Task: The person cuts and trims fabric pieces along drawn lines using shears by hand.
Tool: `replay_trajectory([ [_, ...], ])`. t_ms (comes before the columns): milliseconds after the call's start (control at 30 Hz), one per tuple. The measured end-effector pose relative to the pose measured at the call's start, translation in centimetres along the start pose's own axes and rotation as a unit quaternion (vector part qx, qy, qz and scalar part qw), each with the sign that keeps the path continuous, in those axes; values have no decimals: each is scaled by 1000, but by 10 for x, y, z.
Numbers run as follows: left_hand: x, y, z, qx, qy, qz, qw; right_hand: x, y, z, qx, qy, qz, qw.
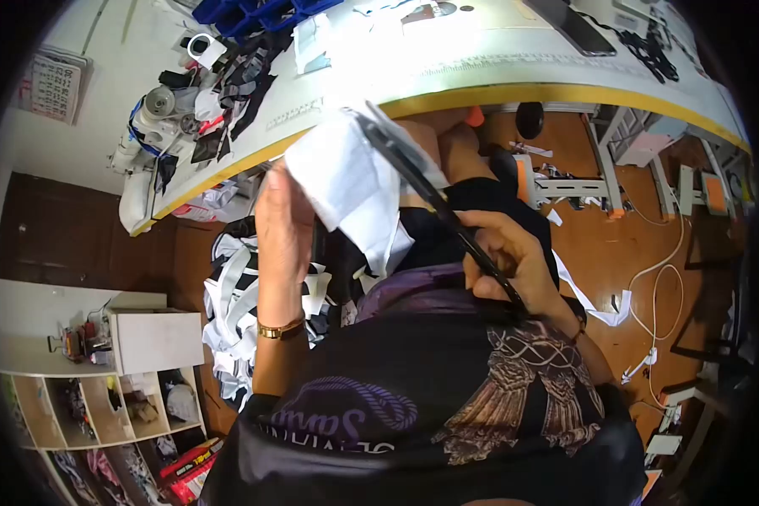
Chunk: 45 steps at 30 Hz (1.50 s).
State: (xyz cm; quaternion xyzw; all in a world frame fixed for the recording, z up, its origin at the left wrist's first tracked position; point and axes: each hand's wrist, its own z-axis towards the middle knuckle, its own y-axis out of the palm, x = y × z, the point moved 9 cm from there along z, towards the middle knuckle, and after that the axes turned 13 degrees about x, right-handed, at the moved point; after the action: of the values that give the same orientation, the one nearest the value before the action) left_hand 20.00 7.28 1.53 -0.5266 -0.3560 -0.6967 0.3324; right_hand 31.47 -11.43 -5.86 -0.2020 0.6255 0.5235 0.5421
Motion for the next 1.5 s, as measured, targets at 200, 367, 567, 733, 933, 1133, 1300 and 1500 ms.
replay_trajectory([
  [200,-19,7,5,39,-42,33,998,9,-22,17,0,8,28,1000],
  [367,-29,19,-3,-7,-99,38,994,6,-29,44,-41,7,16,999],
  [567,-25,37,20,-23,-129,-28,991,-11,-28,68,-78,-45,-16,996],
  [733,-12,40,30,-105,-132,-133,977,-11,-23,62,-68,-23,-40,997],
  [933,15,46,12,-106,-147,-249,951,-4,-2,40,-66,-31,-108,992],
  [1133,31,9,-10,-23,-76,-166,983,6,25,17,-69,25,-116,990],
  [1300,33,-15,-26,28,-62,-178,982,12,42,17,-81,35,-111,990],
  [1500,32,-22,-4,26,-60,-180,982,4,43,42,-96,31,-187,977],
])
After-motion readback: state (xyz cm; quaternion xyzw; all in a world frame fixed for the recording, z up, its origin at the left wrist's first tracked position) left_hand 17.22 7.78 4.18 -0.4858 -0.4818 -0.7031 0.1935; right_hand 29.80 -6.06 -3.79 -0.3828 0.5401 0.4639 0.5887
